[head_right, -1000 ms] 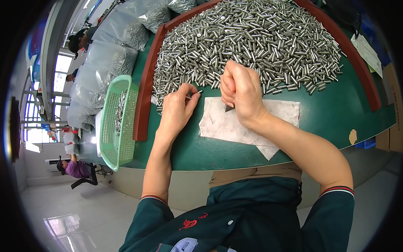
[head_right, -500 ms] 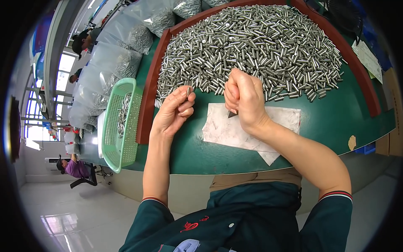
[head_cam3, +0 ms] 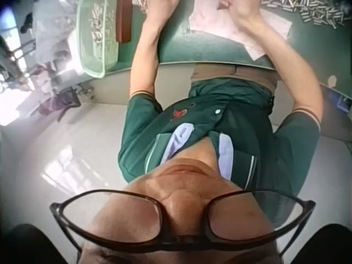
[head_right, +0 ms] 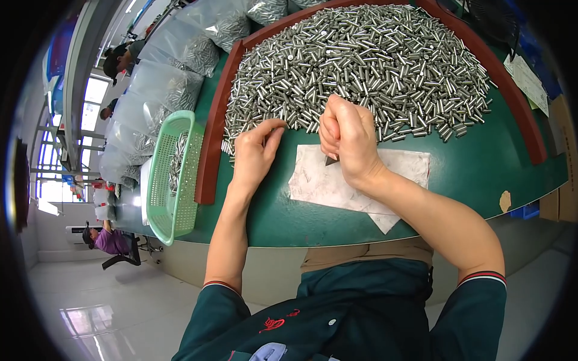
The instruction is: Inspecting and cleaning small metal cylinders using a handheld tool at a workbench.
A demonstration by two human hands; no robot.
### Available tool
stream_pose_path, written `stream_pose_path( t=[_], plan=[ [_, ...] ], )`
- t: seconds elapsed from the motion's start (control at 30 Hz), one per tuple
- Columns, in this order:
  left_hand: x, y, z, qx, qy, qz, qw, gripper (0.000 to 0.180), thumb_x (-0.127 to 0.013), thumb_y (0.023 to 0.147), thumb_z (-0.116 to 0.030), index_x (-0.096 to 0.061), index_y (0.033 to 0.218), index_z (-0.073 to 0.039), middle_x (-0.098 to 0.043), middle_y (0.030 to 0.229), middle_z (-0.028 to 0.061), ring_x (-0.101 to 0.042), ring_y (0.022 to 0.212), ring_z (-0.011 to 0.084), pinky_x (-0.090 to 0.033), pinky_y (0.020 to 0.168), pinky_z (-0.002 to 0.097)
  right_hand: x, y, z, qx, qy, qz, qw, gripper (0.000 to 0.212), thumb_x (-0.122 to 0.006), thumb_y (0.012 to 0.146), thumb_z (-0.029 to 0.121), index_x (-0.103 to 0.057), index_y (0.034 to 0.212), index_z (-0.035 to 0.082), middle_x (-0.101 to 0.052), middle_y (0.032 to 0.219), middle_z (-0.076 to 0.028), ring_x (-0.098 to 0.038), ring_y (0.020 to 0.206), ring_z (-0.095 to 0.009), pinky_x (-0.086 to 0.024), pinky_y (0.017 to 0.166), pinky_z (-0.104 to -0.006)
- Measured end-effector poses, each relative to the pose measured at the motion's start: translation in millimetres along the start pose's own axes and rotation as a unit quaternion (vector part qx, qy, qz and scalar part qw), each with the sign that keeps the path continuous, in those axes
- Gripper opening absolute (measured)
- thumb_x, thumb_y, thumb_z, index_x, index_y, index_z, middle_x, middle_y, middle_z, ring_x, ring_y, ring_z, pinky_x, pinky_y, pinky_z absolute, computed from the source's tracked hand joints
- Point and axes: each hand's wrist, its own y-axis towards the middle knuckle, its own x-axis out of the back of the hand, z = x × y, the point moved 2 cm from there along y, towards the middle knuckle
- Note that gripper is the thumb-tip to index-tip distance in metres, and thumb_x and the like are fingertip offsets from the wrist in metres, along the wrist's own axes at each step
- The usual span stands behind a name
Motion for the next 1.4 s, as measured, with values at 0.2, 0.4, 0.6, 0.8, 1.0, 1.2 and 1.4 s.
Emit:
stream_pose_path(
  t=[0.2, 0.4, 0.6, 0.8, 1.0, 1.2, 1.4],
  plan=[
    [2.3, 5.7, -10.5, -0.099, 0.111, 0.015, 0.989, 0.008, -0.055, 0.077, -0.007, -0.059, 0.084, -0.006, -0.056, 0.059, 0.0138, -0.055, 0.053, 0.0298, -0.042, 0.049, 0.0365, 0.9, -0.4, -0.3, -0.001, 0.001, -0.001, 1.000, 0.039, -0.035, 0.086, 0.023, -0.028, 0.050, 0.010, -0.027, 0.043, 0.001, -0.022, 0.035, -0.007, -0.022, 0.035, -0.0226],
    [4.4, 1.2, -8.1, -0.054, 0.090, 0.070, 0.992, 0.006, -0.056, 0.078, -0.009, -0.055, 0.082, -0.005, -0.055, 0.058, 0.0138, -0.054, 0.052, 0.0297, -0.041, 0.048, 0.0366, 1.5, -0.2, -0.4, 0.000, 0.003, 0.004, 1.000, 0.038, -0.035, 0.086, 0.023, -0.029, 0.050, 0.010, -0.028, 0.043, 0.001, -0.023, 0.035, -0.007, -0.022, 0.035, -0.0225],
    [8.0, -6.7, -9.1, 0.076, -0.220, 0.107, 0.967, 0.012, -0.055, 0.080, -0.009, -0.056, 0.087, 0.000, -0.053, 0.064, 0.0019, -0.044, 0.058, 0.0067, -0.036, 0.052, 0.0221, 2.4, 0.0, -0.4, -0.007, 0.001, 0.002, 1.000, 0.039, -0.035, 0.086, 0.024, -0.028, 0.051, 0.010, -0.028, 0.042, 0.001, -0.022, 0.035, -0.007, -0.022, 0.035, -0.0227],
    [7.6, -5.2, -11.6, 0.090, -0.203, 0.154, 0.963, 0.010, -0.054, 0.082, -0.008, -0.054, 0.086, 0.002, -0.052, 0.069, -0.0012, -0.045, 0.064, 0.0042, -0.037, 0.058, 0.0183, 1.7, 0.8, -0.2, -0.006, 0.000, 0.002, 1.000, 0.039, -0.035, 0.086, 0.023, -0.028, 0.050, 0.010, -0.028, 0.042, 0.001, -0.022, 0.035, -0.007, -0.022, 0.035, -0.0228],
    [8.6, -6.0, -12.9, 0.106, -0.233, 0.159, 0.953, 0.011, -0.054, 0.082, -0.008, -0.054, 0.085, 0.002, -0.052, 0.068, -0.0023, -0.044, 0.063, 0.0034, -0.037, 0.058, 0.0181, 1.1, 1.2, -1.8, -0.007, 0.005, -0.001, 1.000, 0.039, -0.035, 0.086, 0.023, -0.028, 0.050, 0.010, -0.028, 0.042, 0.001, -0.022, 0.035, -0.007, -0.021, 0.035, -0.0228],
    [4.2, -8.9, -16.2, 0.083, -0.252, 0.137, 0.954, 0.013, -0.056, 0.080, -0.010, -0.056, 0.084, 0.002, -0.055, 0.064, 0.0034, -0.047, 0.058, 0.0072, -0.037, 0.052, 0.0219, 3.1, -0.1, -1.1, -0.003, 0.004, -0.002, 1.000, 0.040, -0.035, 0.086, 0.024, -0.028, 0.050, 0.010, -0.028, 0.042, 0.001, -0.022, 0.035, -0.007, -0.021, 0.035, -0.0228],
    [-8.0, -20.4, -44.8, -0.011, -0.082, 0.170, 0.982, 0.011, -0.060, 0.077, -0.008, -0.055, 0.076, 0.002, -0.056, 0.061, 0.0109, -0.052, 0.049, 0.0167, -0.041, 0.048, 0.0269, 0.6, -2.9, 2.2, 0.023, 0.011, 0.009, 1.000, 0.037, -0.030, 0.085, 0.023, -0.026, 0.051, 0.012, -0.023, 0.042, 0.002, -0.017, 0.037, -0.008, -0.018, 0.037, -0.0236]
  ],
)
